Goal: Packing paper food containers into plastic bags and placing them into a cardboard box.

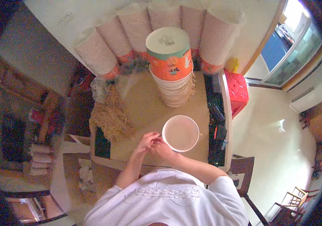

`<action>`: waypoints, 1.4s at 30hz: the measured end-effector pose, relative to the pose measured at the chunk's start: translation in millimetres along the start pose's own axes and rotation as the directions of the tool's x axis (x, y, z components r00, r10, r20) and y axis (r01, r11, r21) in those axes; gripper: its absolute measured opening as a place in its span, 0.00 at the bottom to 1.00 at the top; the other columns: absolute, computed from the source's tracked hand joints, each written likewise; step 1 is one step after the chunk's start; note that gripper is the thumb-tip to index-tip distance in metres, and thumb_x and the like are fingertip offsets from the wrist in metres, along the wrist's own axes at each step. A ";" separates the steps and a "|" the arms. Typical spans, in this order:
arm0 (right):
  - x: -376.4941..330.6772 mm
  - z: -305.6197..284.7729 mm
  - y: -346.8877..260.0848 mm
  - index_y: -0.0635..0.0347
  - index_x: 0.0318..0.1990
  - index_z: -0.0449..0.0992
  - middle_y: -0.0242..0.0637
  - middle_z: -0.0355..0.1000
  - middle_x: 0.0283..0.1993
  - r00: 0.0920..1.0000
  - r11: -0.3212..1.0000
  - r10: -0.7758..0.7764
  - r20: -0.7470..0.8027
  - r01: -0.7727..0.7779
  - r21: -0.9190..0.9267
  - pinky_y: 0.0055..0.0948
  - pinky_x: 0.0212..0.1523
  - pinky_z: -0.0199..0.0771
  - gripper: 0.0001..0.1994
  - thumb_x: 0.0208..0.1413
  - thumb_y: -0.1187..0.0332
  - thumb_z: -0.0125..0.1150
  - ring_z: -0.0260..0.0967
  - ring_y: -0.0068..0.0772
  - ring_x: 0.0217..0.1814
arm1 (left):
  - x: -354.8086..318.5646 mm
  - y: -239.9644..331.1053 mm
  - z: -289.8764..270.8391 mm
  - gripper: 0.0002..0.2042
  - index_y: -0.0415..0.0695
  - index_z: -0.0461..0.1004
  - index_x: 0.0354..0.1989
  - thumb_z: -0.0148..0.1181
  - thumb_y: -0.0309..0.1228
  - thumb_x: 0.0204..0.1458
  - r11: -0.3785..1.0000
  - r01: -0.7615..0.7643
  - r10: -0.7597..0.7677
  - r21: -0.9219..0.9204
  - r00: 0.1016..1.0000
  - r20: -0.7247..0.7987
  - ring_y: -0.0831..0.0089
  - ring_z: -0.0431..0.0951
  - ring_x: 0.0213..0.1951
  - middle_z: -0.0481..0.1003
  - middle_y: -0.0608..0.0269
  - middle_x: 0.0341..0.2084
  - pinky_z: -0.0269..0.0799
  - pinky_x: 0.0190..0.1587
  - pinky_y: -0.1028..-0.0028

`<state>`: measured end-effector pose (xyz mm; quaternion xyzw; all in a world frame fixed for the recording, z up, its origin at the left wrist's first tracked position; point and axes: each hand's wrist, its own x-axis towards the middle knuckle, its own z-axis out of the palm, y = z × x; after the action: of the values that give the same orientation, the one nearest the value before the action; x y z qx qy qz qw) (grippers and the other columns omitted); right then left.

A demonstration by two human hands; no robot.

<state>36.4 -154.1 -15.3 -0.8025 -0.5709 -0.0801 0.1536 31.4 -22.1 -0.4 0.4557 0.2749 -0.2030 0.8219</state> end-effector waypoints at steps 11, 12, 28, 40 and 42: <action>41.5 -51.8 87.1 0.55 0.28 0.73 0.42 0.71 0.29 0.789 0.760 0.427 0.441 -0.578 0.298 0.38 0.34 0.69 0.15 0.47 0.52 0.50 0.69 0.43 0.34 | 24.5 -1.6 -0.1 0.04 0.43 0.67 0.29 0.48 0.29 0.51 0.973 -0.138 0.148 0.186 0.988 -0.041 0.84 0.57 0.11 0.62 0.72 0.12 0.48 0.10 0.83; 39.3 -50.8 87.2 0.55 0.28 0.73 0.42 0.71 0.29 0.792 0.766 0.423 0.440 -0.572 0.293 0.38 0.34 0.69 0.15 0.47 0.52 0.50 0.69 0.43 0.34 | 23.6 -2.8 0.4 0.04 0.44 0.68 0.29 0.49 0.30 0.51 0.964 -0.152 0.166 0.216 0.985 -0.048 0.84 0.58 0.12 0.63 0.73 0.13 0.50 0.11 0.82; -1.3 -34.4 80.3 0.60 0.28 0.73 0.35 0.72 0.24 0.683 0.335 0.664 0.304 -0.635 0.696 0.24 0.30 0.68 0.04 0.43 0.72 0.56 0.69 0.23 0.28 | 20.2 -9.4 16.4 0.07 0.41 0.68 0.29 0.51 0.19 0.39 0.689 -0.440 0.507 0.576 0.861 0.051 0.79 0.69 0.30 0.71 0.67 0.25 0.66 0.33 0.77; -2.0 -34.7 69.0 0.62 0.25 0.73 0.39 0.72 0.25 0.728 0.346 0.659 0.190 -0.517 0.783 0.29 0.29 0.69 0.04 0.47 0.72 0.53 0.71 0.32 0.28 | 15.6 13.8 2.9 0.07 0.48 0.78 0.24 0.59 0.22 0.36 0.144 -0.587 0.674 0.796 0.647 0.355 0.74 0.69 0.22 0.66 0.65 0.17 0.63 0.25 0.75; -2.5 -33.2 70.0 0.62 0.25 0.72 0.40 0.72 0.25 0.734 0.350 0.653 0.186 -0.510 0.786 0.28 0.29 0.69 0.04 0.47 0.72 0.53 0.71 0.31 0.28 | 13.9 17.5 5.8 0.05 0.44 0.75 0.21 0.56 0.20 0.36 0.122 -0.577 0.642 0.808 0.666 0.379 0.75 0.68 0.23 0.66 0.65 0.17 0.64 0.26 0.76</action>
<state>102.9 -188.6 4.3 -0.7844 -0.2046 0.1795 0.5574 53.9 -19.5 4.4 0.8889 -0.0603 0.0536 0.4510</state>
